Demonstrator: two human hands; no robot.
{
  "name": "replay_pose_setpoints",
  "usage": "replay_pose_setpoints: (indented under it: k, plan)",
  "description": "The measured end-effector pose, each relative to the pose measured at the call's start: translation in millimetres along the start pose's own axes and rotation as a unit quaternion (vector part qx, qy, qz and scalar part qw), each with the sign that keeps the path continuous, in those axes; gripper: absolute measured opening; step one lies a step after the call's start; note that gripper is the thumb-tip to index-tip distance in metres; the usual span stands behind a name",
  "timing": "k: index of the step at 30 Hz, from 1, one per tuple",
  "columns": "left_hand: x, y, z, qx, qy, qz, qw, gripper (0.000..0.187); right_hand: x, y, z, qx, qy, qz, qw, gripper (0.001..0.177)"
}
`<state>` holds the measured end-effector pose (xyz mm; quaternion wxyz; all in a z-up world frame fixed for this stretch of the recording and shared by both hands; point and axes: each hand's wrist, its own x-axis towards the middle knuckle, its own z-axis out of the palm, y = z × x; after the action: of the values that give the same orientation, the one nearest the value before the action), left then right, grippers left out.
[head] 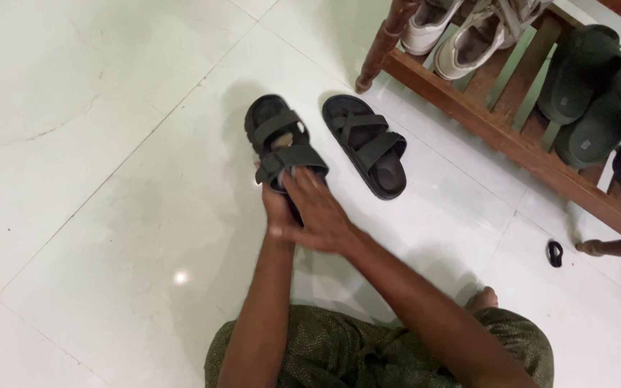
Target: The person sits on the floor and wipes a pair of dark sandals with a cloth. They clean the straps and soles of both sandals, then place them on the floor next to a wooden shoe rack.
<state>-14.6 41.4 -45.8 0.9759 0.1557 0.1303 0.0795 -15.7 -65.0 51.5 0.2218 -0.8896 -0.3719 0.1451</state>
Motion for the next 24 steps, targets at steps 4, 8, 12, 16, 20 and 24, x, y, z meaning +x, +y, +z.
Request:
replay_pose_setpoints:
  k: [4, 8, 12, 16, 20, 24]
  plan:
    - [13.5, 3.6, -6.1, 0.021, 0.054, 0.041, 0.997, 0.047, -21.8, -2.6, -9.2, 0.072, -0.027, 0.012, 0.997, 0.108]
    - [2.9, 1.8, 5.0, -0.03, 0.025, -0.009, 0.999, 0.047, 1.8, -4.0, -33.5, 0.075, -0.027, 0.033, 0.996, 0.1]
    - [-10.6, 6.6, 24.1, -0.002, 0.014, -0.067, 0.998, 0.056, 53.8, -15.2, -54.7, -0.028, 0.057, 0.062, 0.996, 0.094]
    - [-10.4, 5.4, 27.8, -0.023, -0.027, -0.051, 0.998, 0.059, 74.4, -8.7, -54.5, 0.054, 0.076, 0.03, 0.995, 0.093]
    - [1.1, 0.0, 11.7, 0.075, -0.018, -0.051, 0.996, 0.063, 80.9, 16.2, -49.2, 0.067, 0.093, -0.003, 0.993, 0.094]
    - [2.3, -12.4, -16.5, 0.056, -0.001, -0.049, 0.997, 0.063, 68.9, 17.1, -40.8, 0.071, 0.111, -0.051, 0.99, 0.093]
